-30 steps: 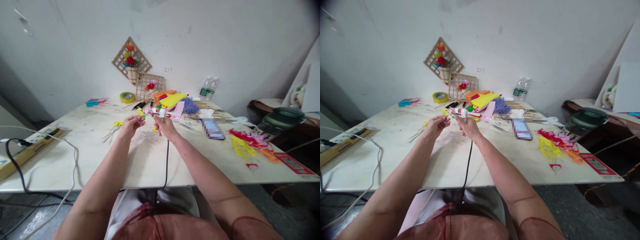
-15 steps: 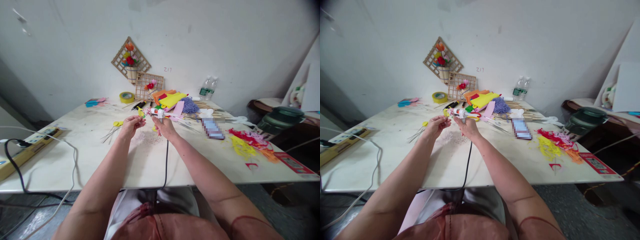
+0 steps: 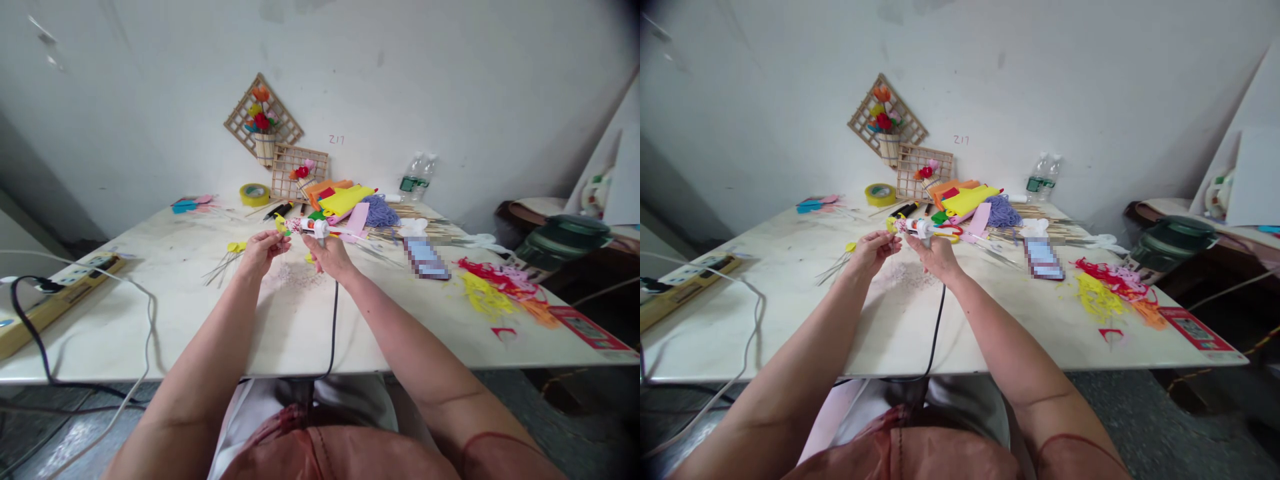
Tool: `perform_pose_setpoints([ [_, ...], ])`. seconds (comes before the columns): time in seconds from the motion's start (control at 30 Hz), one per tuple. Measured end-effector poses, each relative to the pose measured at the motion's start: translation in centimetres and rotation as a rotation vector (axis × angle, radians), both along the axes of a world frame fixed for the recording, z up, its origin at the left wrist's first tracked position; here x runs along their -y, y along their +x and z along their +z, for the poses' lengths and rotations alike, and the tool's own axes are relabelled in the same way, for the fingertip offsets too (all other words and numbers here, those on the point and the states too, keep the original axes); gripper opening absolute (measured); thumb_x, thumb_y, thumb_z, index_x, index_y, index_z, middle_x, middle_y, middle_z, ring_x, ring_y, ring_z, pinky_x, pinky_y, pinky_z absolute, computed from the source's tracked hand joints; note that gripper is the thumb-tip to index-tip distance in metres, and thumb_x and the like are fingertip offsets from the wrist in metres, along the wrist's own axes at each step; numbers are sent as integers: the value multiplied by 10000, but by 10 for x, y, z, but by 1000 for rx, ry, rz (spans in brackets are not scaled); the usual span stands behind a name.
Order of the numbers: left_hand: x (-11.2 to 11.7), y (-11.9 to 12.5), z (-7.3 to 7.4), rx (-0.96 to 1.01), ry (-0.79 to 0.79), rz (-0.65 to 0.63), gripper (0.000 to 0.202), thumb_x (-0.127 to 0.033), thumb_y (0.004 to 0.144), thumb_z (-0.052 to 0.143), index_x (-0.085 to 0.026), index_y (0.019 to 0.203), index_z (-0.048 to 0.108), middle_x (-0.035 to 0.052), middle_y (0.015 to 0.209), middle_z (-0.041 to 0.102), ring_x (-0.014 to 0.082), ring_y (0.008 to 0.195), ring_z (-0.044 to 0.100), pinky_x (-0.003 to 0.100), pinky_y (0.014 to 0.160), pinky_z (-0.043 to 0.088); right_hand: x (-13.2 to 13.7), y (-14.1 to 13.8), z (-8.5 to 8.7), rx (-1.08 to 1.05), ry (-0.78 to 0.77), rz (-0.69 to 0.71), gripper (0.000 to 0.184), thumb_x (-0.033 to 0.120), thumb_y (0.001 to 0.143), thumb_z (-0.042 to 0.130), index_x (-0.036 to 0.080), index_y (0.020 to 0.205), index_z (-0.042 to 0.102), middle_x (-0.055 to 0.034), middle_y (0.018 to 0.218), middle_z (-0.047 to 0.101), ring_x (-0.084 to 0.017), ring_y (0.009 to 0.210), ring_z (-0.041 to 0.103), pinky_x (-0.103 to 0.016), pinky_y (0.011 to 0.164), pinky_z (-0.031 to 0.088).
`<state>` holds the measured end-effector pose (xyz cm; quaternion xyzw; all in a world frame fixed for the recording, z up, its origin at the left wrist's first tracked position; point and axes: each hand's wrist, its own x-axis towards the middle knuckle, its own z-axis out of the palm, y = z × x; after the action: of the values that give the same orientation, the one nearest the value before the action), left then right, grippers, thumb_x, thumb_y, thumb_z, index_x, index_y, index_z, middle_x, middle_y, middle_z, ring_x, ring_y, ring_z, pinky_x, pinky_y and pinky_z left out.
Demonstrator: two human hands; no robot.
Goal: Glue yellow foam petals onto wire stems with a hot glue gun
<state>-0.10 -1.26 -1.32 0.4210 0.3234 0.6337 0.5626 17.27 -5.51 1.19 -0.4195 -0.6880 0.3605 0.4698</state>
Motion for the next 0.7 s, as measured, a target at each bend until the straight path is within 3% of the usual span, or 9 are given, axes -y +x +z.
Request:
perform_pose_setpoints([
  [0.4,0,-1,1,24,-22,-2,150,-163,601,699,-117,693,589,48,625,655,123,534,618,268,620,508,1,0,0,0,32,-21,479,627,763,465,177,601,507,40,442,442,-77,331,454,-192,330,381],
  [0.7,0,0,-1,-3,-6,-7,190,-188,582,724,-118,708,600,54,627,661,125,537,615,261,603,499,1,0,0,10,37,-48,476,610,764,475,160,797,624,61,423,411,-85,332,460,-186,332,368],
])
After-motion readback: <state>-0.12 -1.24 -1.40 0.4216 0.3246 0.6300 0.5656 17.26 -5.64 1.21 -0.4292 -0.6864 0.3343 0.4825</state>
